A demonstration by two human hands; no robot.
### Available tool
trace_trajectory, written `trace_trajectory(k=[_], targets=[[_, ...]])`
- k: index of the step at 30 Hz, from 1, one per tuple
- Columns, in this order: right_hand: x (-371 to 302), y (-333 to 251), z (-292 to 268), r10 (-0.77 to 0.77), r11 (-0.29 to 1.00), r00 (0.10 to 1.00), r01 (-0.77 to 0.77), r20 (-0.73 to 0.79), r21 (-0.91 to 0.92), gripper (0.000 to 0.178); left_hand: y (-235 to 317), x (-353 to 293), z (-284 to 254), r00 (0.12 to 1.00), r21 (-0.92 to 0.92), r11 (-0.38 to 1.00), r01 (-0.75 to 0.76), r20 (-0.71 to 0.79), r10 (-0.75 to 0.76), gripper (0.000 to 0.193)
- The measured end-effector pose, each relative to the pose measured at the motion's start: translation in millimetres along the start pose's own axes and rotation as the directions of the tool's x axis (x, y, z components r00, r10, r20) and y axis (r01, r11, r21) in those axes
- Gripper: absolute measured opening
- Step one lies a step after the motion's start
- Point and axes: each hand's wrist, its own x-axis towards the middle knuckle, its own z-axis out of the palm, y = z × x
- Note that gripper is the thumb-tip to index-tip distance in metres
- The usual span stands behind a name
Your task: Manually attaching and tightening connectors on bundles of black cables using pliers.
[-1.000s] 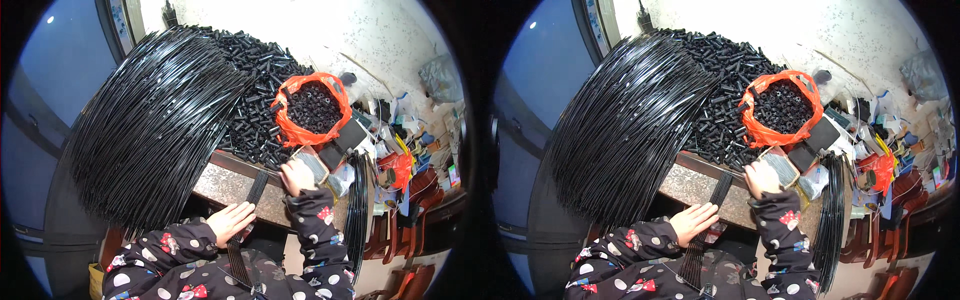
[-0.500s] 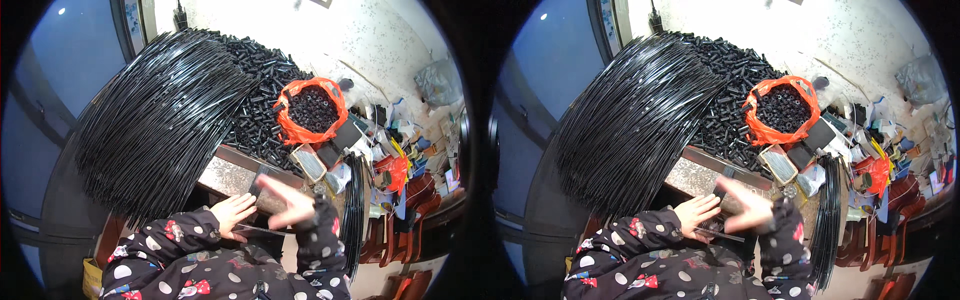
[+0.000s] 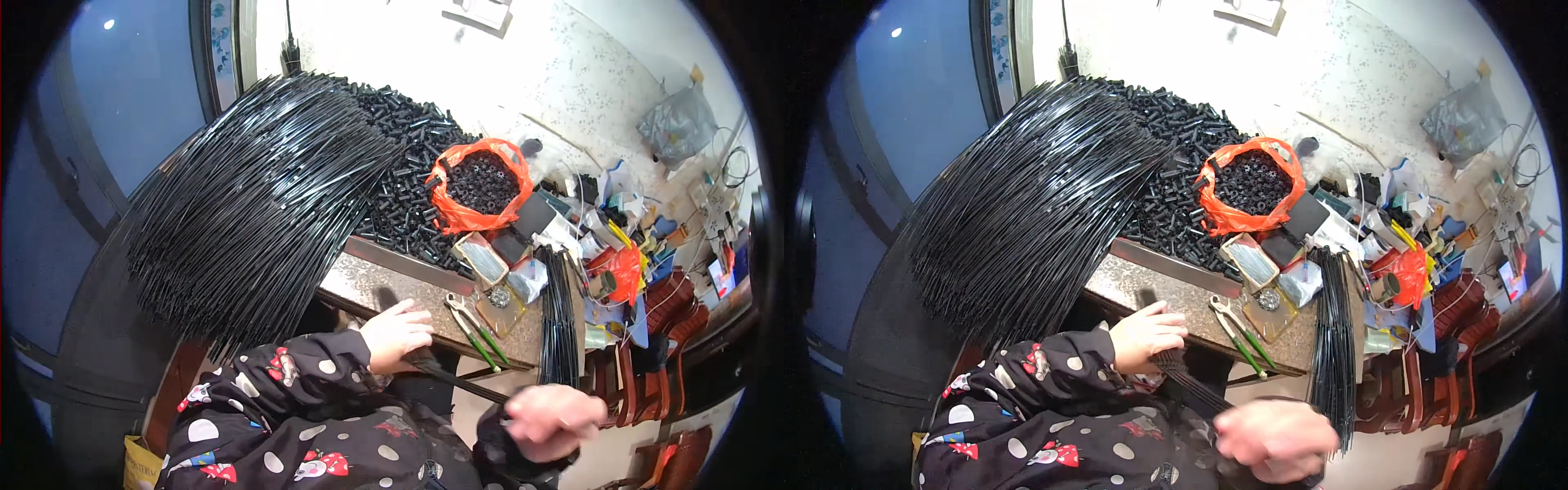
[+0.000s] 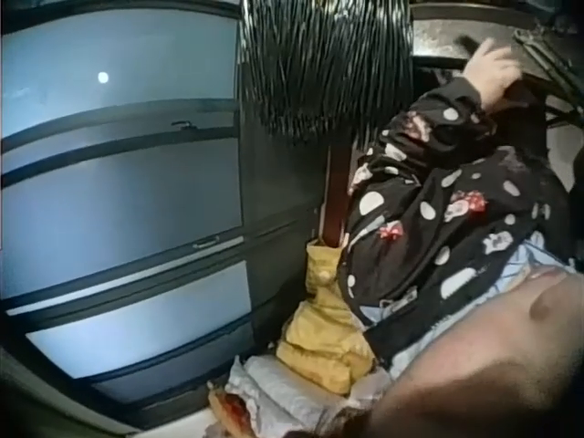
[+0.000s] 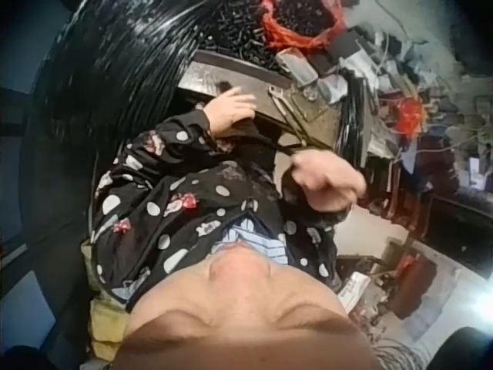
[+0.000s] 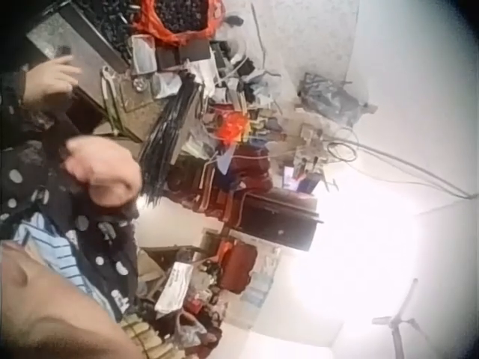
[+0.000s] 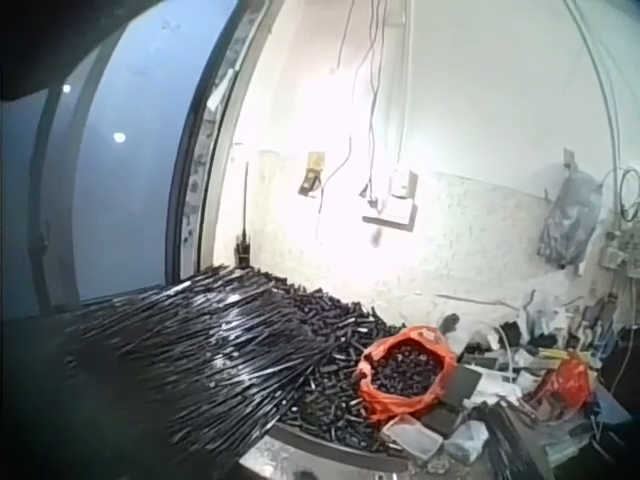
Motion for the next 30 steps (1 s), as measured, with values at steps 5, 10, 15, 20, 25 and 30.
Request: trace_trajectory(k=[5, 10, 15, 20, 25, 30], targets=[[10, -29, 11, -0.140, 0.984, 0.958, 0.162, -0.250, 0.069, 0.020, 18, 11, -21, 0.997, -0.499, 0.866, -0.028, -0.077, -0.012, 0.021], [-6, 47, 19, 0.370, 0.408, 0.827, -0.553, -0.423, -0.726, 0.031, 21, 20, -45, 0.832, -0.675, 0.733, 0.083, -0.358, -0.424, 0.014], [-28, 150, 36, 0.856, 0.508, 0.332, -0.394, -0.396, 0.767, 0.059, 8, 61, -47, 0.349, -0.776, 0.098, -0.624, -0.389, -0.852, 0.026], [11, 130, -93, 0.286, 0.957, 0.173, 0.006, -0.943, 0.291, 0.035, 36, 94, -11, 0.628, -0.708, -0.367, -0.603, -0.139, -0.766, 0.039], [50, 86, -96, 0.083, 0.994, 0.596, 0.012, -0.799, 0.112, 0.032, 52, 66, -32, 0.963, -0.958, -0.108, 0.265, 0.269, -0.024, 0.047], [6, 115, -80, 0.154, 0.957, 0.835, -0.259, -0.529, -0.131, 0.032, 26, 74, -98, 0.880, -0.773, -0.427, -0.469, -0.371, -0.296, 0.080]])
